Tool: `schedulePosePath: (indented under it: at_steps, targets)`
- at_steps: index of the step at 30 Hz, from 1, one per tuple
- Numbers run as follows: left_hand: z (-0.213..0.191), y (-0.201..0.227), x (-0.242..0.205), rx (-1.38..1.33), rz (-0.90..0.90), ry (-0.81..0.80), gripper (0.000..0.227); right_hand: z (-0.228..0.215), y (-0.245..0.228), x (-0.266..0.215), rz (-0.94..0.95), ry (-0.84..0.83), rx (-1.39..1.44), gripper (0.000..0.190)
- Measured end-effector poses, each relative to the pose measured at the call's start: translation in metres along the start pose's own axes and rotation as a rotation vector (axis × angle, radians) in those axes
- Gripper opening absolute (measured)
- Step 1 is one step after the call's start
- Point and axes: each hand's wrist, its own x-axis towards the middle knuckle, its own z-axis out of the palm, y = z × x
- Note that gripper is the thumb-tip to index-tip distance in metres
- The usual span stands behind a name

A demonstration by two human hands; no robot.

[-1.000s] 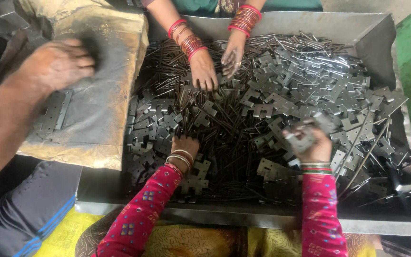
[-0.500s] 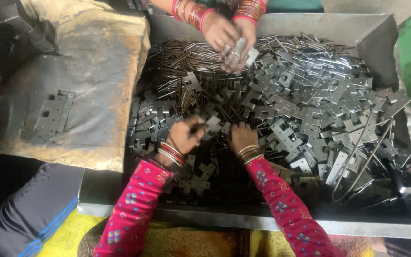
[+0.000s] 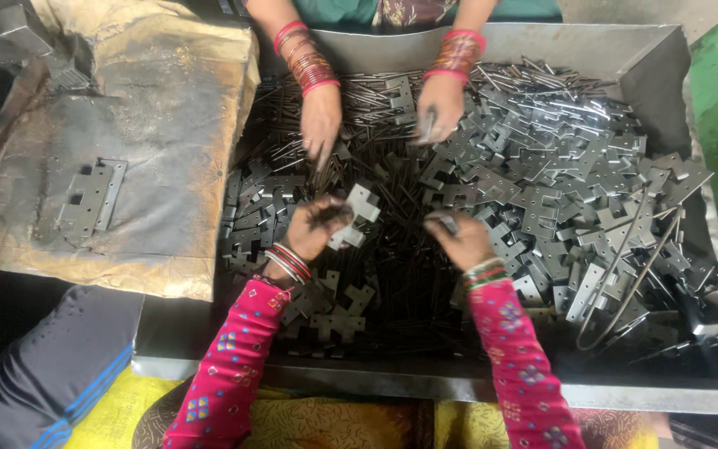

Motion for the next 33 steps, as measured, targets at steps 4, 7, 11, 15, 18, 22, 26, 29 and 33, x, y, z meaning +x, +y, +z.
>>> schedulePosePath:
  at_steps: [4, 7, 11, 15, 18, 22, 26, 29, 33]
  targets:
    - [-0.006, 0.008, 0.002, -0.324, -0.037, 0.083, 0.019, -0.039, 0.007, -0.007, 0.265, 0.352, 0.748, 0.022]
    - [0.0, 0.019, 0.001, -0.457, -0.228, 0.07, 0.024, -0.056, 0.008, -0.019, 0.447, 0.334, 1.082, 0.02]
    - [0.057, 0.031, -0.017, -0.042, 0.16, 0.032, 0.026, -0.028, -0.021, -0.044, 0.742, 0.028, 1.22, 0.039]
    - [0.126, 0.04, -0.056, 0.542, 0.383, -0.007, 0.057, 0.038, -0.071, -0.064, 0.631, -0.029, 1.52, 0.044]
    - [0.107, 0.05, -0.055, 0.821, 0.007, 0.036, 0.037, 0.049, -0.078, -0.065, 0.737, -0.148, 1.54, 0.047]
    - [-0.012, 0.071, -0.02, 1.271, 0.006, 0.281, 0.013, 0.019, -0.037, -0.046, 0.322, -0.112, 0.133, 0.048]
    - [-0.148, 0.106, -0.034, 1.77, -0.346, 0.664, 0.025, -0.016, 0.012, -0.008, 0.148, 0.253, -0.496, 0.052]
    - [-0.196, 0.113, -0.066, 1.742, -0.176, 0.925, 0.024, -0.02, 0.032, 0.01, 0.343, 0.193, -0.536, 0.053]
    - [-0.199, 0.11, -0.061, 1.795, -0.211, 1.041, 0.046, -0.006, 0.038, 0.026, 0.498, 0.159, -0.634, 0.055]
